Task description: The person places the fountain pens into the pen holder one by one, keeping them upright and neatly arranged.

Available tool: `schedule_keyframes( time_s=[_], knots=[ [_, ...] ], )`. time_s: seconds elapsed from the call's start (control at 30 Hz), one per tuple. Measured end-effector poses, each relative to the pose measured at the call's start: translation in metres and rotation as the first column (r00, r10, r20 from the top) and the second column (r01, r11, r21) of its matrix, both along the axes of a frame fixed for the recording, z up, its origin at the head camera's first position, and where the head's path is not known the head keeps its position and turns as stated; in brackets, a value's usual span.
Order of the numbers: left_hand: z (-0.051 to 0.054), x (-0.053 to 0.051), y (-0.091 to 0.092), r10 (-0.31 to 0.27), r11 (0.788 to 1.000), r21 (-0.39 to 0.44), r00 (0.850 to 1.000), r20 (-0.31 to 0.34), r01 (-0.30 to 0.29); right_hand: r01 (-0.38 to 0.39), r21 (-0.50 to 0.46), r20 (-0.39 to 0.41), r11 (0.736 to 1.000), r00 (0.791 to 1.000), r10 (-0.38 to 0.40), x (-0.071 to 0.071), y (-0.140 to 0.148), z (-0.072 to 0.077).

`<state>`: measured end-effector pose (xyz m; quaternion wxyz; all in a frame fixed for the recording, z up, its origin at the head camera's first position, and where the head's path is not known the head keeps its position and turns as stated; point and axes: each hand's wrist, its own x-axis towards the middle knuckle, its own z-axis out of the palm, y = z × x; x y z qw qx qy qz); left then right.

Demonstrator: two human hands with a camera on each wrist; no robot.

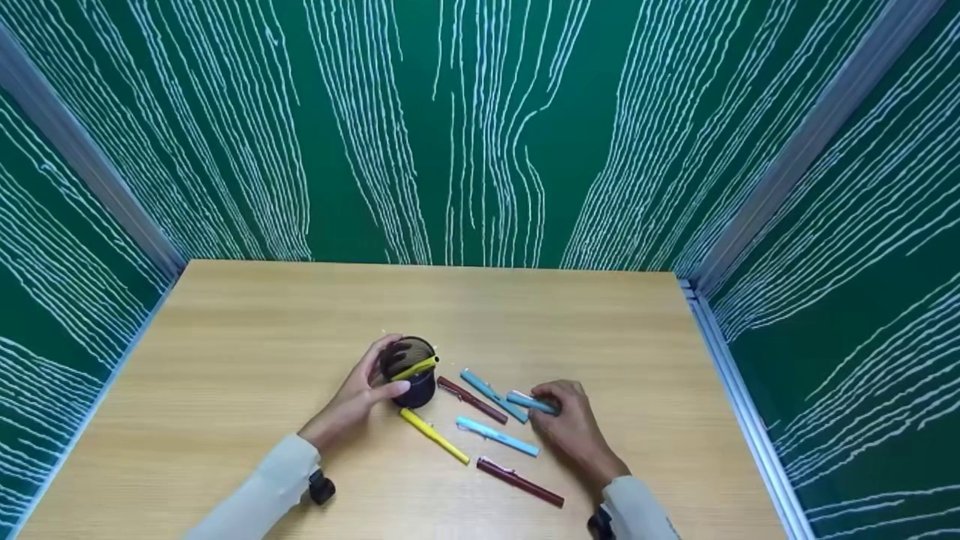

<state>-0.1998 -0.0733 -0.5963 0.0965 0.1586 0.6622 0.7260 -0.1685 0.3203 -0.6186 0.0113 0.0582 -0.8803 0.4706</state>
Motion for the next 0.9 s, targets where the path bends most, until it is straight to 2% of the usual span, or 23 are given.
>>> schedule_keyframes(
  time_s=[0.1,0.3,0.47,0.7,0.9],
  knots=[
    [-0.001,0.0,0.0,-0.003,1.0,0.015,1.0,-0.003,0.003,-0.011,-0.007,-0.025,1.0,1.0,0.011,-0.001,0.002,-0.004],
    [0.0,0.001,-0.002,0.018,0.997,-0.069,1.0,0.001,-0.018,-0.017,0.021,-0.081,1.0,0.997,0.018,-0.005,0.004,-0.009],
    [0.002,0.001,-0.002,0.02,0.995,-0.096,1.0,0.003,-0.019,-0.006,0.078,-0.121,0.997,0.993,0.016,-0.007,0.004,-0.012],
    [0.004,0.001,-0.001,0.026,0.996,-0.085,1.0,-0.007,-0.026,-0.003,0.107,-0.094,0.994,0.995,0.013,-0.007,0.004,-0.012],
    [0.001,0.001,0.0,0.029,0.998,-0.064,1.0,-0.001,-0.029,-0.008,0.111,-0.127,0.994,0.992,0.022,-0.006,0.002,-0.012]
  ],
)
